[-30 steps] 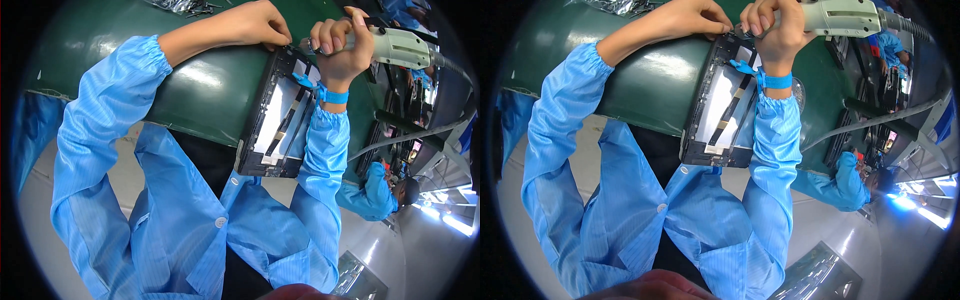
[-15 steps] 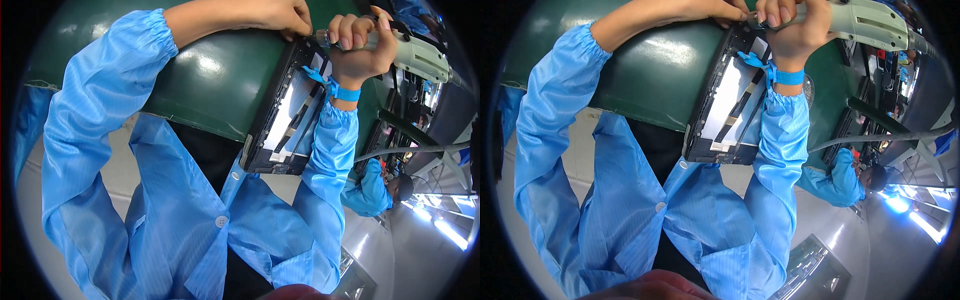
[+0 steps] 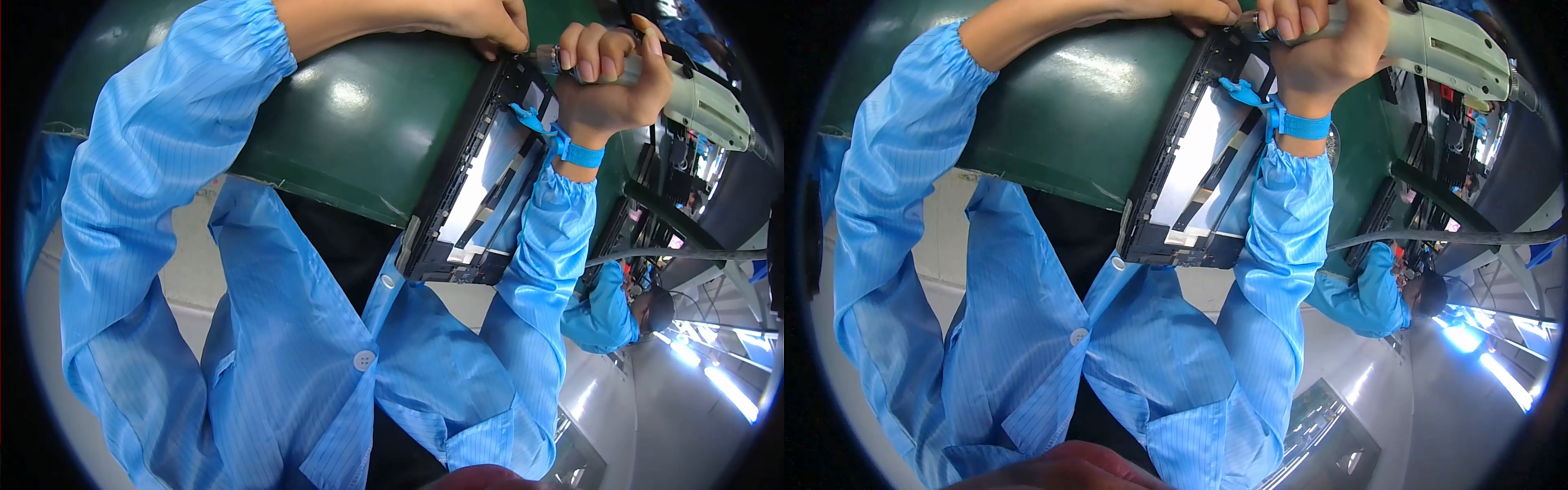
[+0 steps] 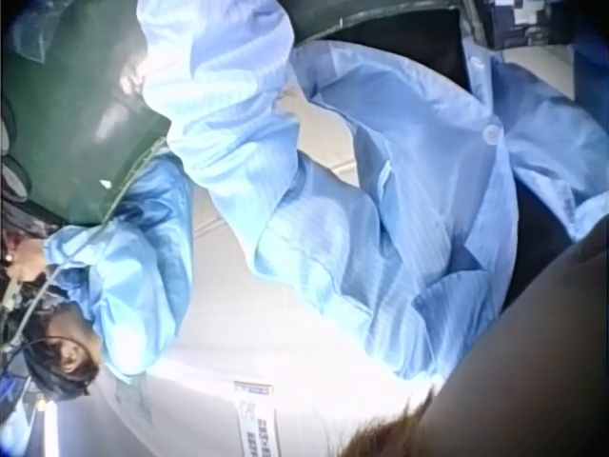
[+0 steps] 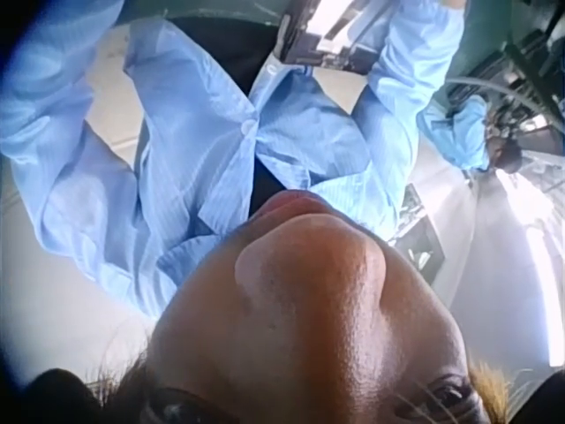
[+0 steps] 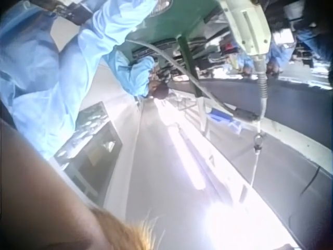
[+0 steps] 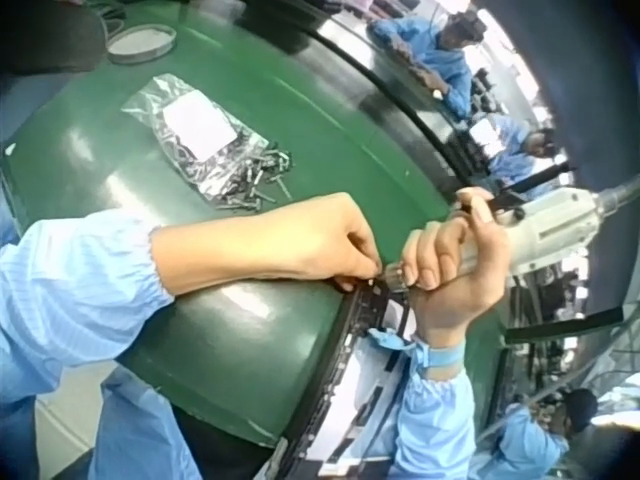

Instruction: The person assembles tablets on an assembly line by picking up components such as tablet frames, circuit boards, batteries, and screens, then driving small screws into them using an electric screwdriver.

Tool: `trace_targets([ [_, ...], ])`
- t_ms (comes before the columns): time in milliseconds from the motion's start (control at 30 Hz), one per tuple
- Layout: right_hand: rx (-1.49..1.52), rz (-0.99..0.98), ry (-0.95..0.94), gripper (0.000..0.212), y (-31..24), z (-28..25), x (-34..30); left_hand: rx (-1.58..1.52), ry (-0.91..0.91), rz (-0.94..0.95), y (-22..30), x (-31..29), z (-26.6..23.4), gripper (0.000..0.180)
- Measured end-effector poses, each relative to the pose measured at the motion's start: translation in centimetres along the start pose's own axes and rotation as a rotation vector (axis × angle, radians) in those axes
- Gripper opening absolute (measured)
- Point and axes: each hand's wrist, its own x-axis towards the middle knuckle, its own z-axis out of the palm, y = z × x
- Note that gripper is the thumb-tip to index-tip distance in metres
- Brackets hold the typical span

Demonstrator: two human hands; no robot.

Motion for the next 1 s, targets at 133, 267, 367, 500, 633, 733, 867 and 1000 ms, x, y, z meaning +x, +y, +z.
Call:
trace_targets([
  [133, -0.003, -0.002, 0.015, 0.04, 0.0, 0.0, 0.0, 0.003, 0.005, 0.002, 0.0, 0.1, 0.1, 0.021],
  [267, -0.022, 0.055, 0.003, 0.039, -0.7, 1.5, -0.1, -0.04, -0.018, -0.009, -0.3, 0.2, 0.0, 0.022],
  [367, 0.017, 0.041, -0.028, 0.034, -0.9, 2.4, -0.3, -0.064, -0.012, -0.041, -0.3, 0.2, 0.0, 0.023],
  [500, 0.011, 0.119, -0.07, 0.042, -0.9, 2.2, -0.3, -0.011, -0.029, -0.04, -0.1, 0.1, 0.0, 0.024],
  [633, 0.005, 0.132, 0.014, 0.042, -1.1, 2.5, -0.3, 0.02, -0.018, -0.032, 0.1, 0.1, 0.0, 0.025],
  [733, -0.001, 0.133, 0.001, 0.043, -1.3, 2.2, -0.1, 0.051, -0.017, -0.038, 0.6, 0.2, -0.1, 0.024],
  [867, 0.027, 0.15, -0.007, 0.042, -0.9, 2.6, -0.3, 0.122, 0.012, -0.053, 1.1, -0.3, -0.1, 0.024],
  [1000, -0.01, 0.176, 0.09, 0.04, -1.2, 2.8, -0.2, 0.175, -0.028, -0.002, 2.1, -0.4, 0.0, 0.025],
])
